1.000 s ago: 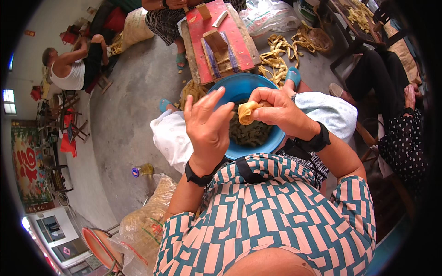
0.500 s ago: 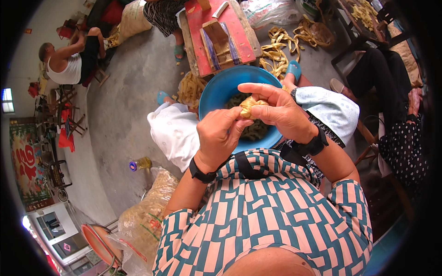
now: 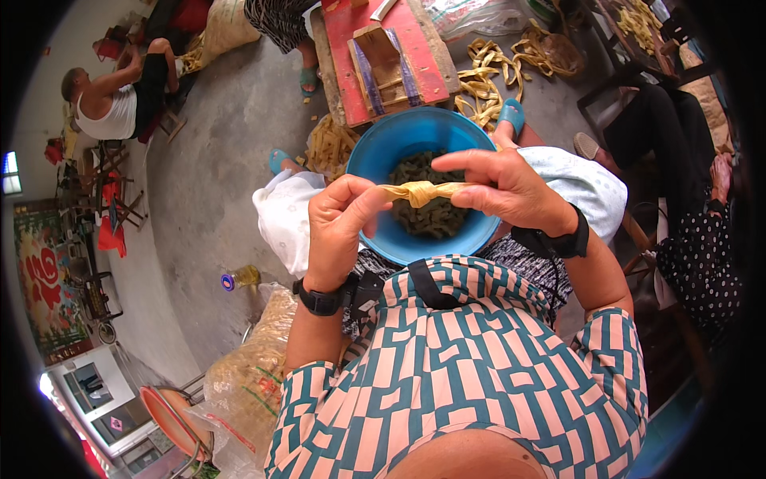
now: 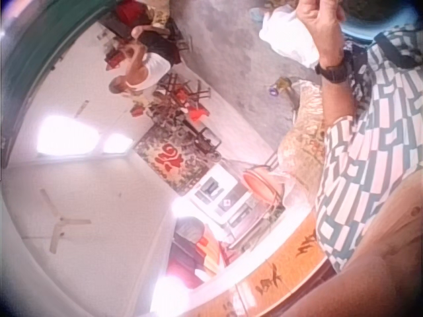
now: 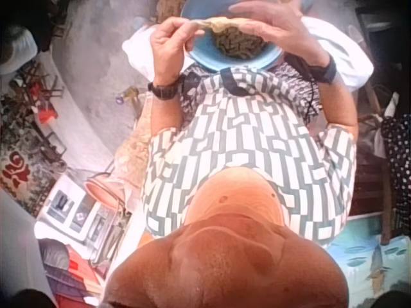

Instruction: The person takes strips of light-colored material, likely bamboo or reed, and ties or twists them into small bundles, occasionally using a wooden press tool at a workstation.

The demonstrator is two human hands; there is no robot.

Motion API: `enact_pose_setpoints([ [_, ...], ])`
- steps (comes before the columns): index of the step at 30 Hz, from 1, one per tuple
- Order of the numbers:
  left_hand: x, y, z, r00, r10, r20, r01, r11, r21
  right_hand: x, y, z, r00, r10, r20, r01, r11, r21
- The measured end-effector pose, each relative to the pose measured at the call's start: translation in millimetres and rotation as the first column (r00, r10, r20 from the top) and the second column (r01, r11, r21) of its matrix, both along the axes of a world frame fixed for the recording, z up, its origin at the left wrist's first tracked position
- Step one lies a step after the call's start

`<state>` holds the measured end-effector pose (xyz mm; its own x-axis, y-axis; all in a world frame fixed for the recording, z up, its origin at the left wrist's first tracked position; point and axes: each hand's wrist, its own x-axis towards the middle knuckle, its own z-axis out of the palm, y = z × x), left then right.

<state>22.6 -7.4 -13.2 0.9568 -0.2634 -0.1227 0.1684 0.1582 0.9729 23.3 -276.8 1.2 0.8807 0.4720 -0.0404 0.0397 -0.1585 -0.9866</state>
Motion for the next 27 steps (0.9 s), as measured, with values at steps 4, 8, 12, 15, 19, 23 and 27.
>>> enact_pose_setpoints([
  [4,6.6,12.6,-11.0,0.992,0.029,0.124,-0.046,0.990,0.137,1.4,6.9,-21.5,0.814,0.011,0.580,0.168,0.953,-0.254],
  [8,17.9,18.4,-3.2,0.893,-0.035,0.449,-0.158,0.909,0.385,4.5,7.0,-19.1,0.570,0.215,0.793,0.315,0.834,-0.453],
  [12,20.3,-17.1,15.6,0.526,-0.589,0.613,-0.131,0.656,0.743,2.0,20.0,-15.6,0.499,0.298,0.814,0.242,0.854,-0.461],
  [15,7.3,-16.4,5.3,0.532,-0.717,0.451,0.025,0.546,0.838,-7.6,19.9,-12.3,0.566,0.389,0.727,0.139,0.824,-0.550],
  [19,-3.5,-10.8,6.8,0.498,-0.732,0.464,0.045,0.557,0.829,-22.0,-0.8,-18.6,0.736,0.415,0.534,-0.105,0.850,-0.516],
  [23,12.6,-8.9,0.5,0.562,-0.712,0.421,0.131,0.579,0.805,-7.6,-2.1,-22.8,0.806,0.348,0.479,-0.079,0.865,-0.496],
  [27,65.6,-2.3,-11.9,0.763,-0.486,0.426,0.081,0.726,0.683,50.0,-18.7,-32.3,0.674,0.269,0.688,0.261,0.785,-0.562],
])
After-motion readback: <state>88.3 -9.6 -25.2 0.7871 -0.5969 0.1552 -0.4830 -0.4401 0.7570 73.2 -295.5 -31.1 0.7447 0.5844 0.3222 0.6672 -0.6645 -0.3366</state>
